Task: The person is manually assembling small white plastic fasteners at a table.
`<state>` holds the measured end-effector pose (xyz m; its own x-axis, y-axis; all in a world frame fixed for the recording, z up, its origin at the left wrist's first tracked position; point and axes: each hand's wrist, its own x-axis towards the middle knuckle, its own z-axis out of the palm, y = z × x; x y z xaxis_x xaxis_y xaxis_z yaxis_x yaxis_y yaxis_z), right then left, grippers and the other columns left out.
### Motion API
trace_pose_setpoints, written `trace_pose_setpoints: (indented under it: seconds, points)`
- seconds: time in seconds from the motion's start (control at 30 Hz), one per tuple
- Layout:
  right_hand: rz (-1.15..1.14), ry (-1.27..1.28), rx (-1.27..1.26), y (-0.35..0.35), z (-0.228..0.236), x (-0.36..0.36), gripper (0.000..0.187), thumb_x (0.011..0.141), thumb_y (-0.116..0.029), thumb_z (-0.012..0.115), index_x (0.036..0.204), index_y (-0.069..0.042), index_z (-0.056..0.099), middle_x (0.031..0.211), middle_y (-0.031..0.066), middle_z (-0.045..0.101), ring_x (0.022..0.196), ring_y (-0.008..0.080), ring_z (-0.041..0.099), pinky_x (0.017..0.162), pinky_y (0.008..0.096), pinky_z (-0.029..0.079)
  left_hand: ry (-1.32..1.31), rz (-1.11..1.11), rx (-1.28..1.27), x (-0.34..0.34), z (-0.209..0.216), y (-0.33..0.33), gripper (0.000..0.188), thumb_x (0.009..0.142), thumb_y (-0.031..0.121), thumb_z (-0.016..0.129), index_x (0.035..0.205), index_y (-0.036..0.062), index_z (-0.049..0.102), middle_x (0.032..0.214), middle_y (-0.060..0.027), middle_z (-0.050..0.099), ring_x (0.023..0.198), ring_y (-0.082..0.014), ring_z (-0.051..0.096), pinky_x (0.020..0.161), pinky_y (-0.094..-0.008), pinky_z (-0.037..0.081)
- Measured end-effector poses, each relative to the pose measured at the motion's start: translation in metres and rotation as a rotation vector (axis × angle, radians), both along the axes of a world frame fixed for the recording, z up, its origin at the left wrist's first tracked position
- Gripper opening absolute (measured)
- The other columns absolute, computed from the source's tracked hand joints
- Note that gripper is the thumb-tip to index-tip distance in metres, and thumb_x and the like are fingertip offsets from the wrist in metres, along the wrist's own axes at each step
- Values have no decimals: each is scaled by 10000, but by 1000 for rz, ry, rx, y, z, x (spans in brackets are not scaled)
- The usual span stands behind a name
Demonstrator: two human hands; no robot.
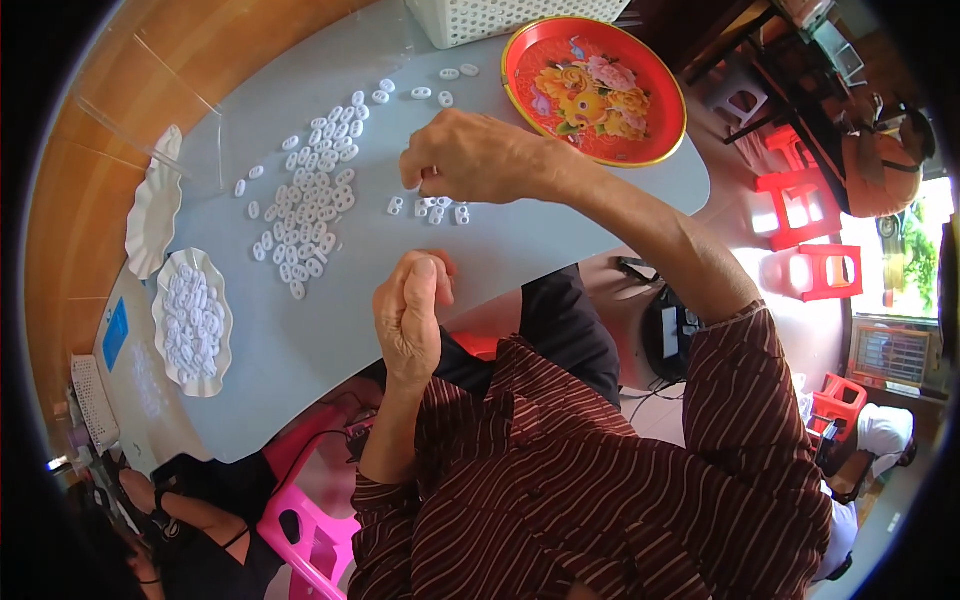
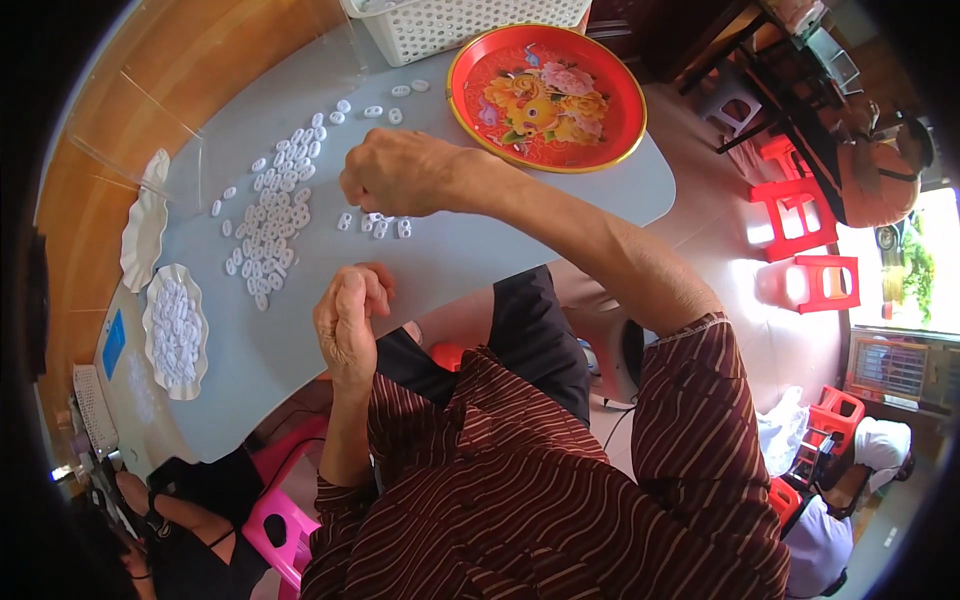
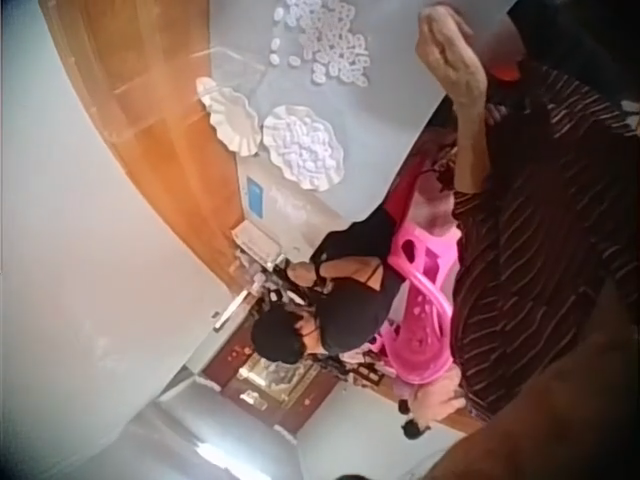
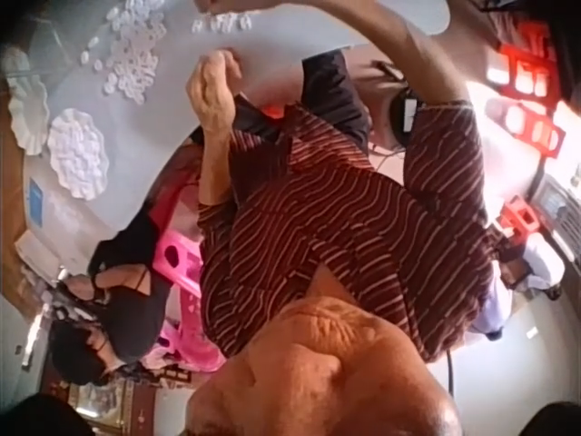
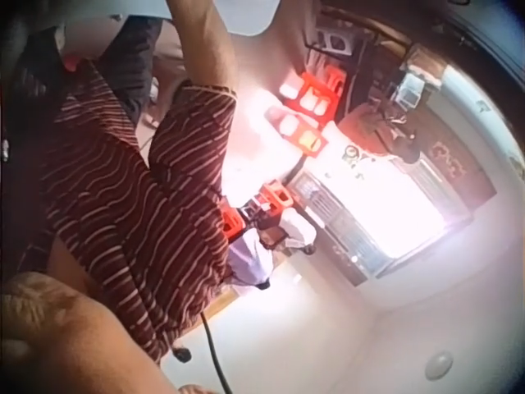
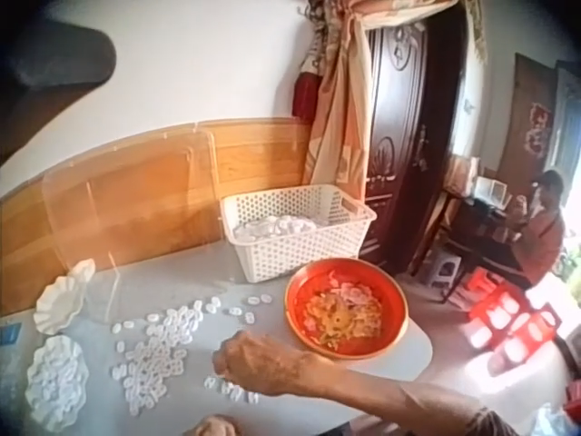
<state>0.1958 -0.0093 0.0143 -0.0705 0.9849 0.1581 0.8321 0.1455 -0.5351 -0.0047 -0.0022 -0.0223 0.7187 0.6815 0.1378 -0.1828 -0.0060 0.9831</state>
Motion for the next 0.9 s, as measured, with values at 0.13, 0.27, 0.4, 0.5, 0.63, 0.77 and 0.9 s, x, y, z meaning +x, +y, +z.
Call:
trace_pose_setpoints:
  seconds: [0.13, 0.27, 0.4, 0.5, 0.63, 0.77, 0.9]
  points:
    - [-22, -83, -116, -1, -4, -4, 98, 777, -78, 605, 858, -43, 647, 834, 106, 630, 802, 292, 620, 713, 393, 491, 82, -12, 72, -1, 6, -1, 325, 969, 192, 419, 720, -3, 499, 638, -33, 473, 665, -129, 458, 638, -267, 389]
    - [-35, -4, -151, -5, -5, 0, 65, 773, -63, 594, 809, -20, 627, 785, 110, 623, 771, 286, 616, 691, 387, 486, 43, -9, 123, 1, 4, -2, 316, 967, 193, 426, 737, -7, 512, 639, -34, 478, 662, -126, 458, 635, -268, 391]
    - [-30, 17, -129, -10, -6, 4, 61, 776, -58, 590, 797, -12, 624, 754, 110, 615, 760, 283, 614, 683, 381, 480, 118, 12, 100, 5, 13, -2, 311, 958, 211, 448, 753, -9, 525, 637, -34, 487, 646, -122, 459, 630, -262, 391]
    - [15, 44, -16, -11, -9, 3, 65, 782, -63, 586, 809, -15, 622, 774, 114, 616, 766, 284, 614, 691, 386, 478, 181, 8, 124, 3, 14, 0, 338, 959, 239, 435, 744, -7, 520, 651, -42, 503, 661, -131, 469, 651, -265, 385]
    - [-7, -38, -91, -10, -7, 1, 67, 798, -68, 574, 818, -17, 613, 808, 121, 617, 788, 286, 616, 712, 397, 483, 211, -15, 185, 5, 16, -2, 362, 963, 250, 420, 724, -6, 508, 667, -54, 513, 698, -151, 484, 690, -279, 382]
    - [2, -65, -143, -6, -3, -3, 75, 811, -82, 565, 826, -25, 612, 823, 125, 619, 804, 293, 620, 721, 403, 493, 249, -4, 192, 4, 12, -4, 355, 965, 243, 425, 730, -9, 513, 667, -55, 512, 709, -156, 490, 702, -285, 388]
    - [-1, -54, -61, 1, -5, -9, 78, 817, -88, 563, 839, -36, 618, 831, 124, 622, 811, 297, 622, 714, 404, 498, 208, 13, 223, 3, 10, -4, 352, 966, 243, 432, 741, -13, 522, 677, -58, 523, 702, -150, 495, 707, -281, 396]
